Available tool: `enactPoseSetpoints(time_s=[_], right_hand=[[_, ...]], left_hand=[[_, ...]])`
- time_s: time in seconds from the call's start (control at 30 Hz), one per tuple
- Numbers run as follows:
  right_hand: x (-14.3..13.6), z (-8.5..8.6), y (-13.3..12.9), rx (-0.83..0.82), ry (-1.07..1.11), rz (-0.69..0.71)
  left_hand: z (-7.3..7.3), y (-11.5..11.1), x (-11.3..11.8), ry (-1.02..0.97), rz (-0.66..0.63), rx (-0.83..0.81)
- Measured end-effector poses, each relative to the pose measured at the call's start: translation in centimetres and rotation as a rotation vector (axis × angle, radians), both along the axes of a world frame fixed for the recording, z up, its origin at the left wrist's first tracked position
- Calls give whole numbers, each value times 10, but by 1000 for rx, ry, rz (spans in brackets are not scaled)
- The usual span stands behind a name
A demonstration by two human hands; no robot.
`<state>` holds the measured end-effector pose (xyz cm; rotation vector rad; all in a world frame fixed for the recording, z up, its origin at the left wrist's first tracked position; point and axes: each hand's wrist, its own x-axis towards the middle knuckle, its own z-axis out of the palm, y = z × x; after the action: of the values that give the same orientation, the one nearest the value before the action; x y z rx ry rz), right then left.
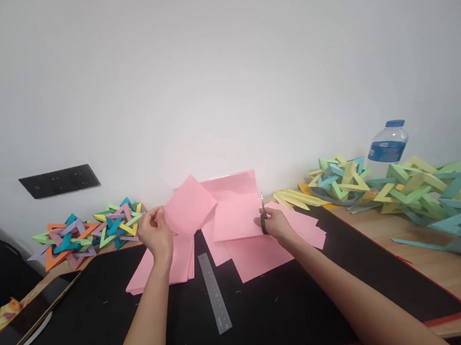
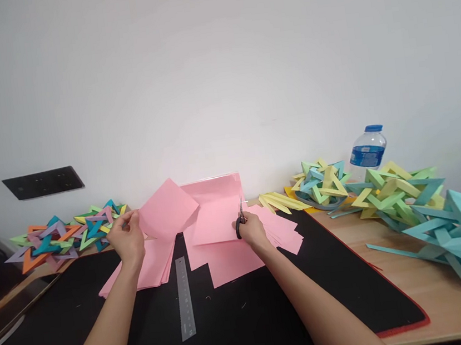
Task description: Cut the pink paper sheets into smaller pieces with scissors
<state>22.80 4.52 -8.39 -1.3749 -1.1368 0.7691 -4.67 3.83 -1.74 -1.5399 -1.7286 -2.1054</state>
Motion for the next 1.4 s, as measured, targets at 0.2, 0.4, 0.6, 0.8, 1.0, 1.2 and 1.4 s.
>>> enactPoseSetpoints(time_s=[0.2, 0.4, 0.6, 0.8, 1.0, 1.2, 1.4], right_hand=[[-3, 15, -12, 10, -231, -140], [-21, 28, -27, 124, 278, 345], [-23, 28, -27, 256, 375, 220], [-17, 25, -17, 426, 245, 120], [-23, 21, -21, 274, 209, 270], [-24, 27, -29, 260, 237, 312], [-23, 29, -29, 236, 260, 254]], left_hand=[[8, -12, 18, 60, 85, 142], [1, -20, 39, 341, 67, 223], [-9, -25, 55, 604, -254, 268], [0, -22, 47, 353, -150, 292], [0, -13, 36, -71, -266, 62], [0, -11, 36, -116, -318, 77], [3, -17, 40, -125, -340, 65]])
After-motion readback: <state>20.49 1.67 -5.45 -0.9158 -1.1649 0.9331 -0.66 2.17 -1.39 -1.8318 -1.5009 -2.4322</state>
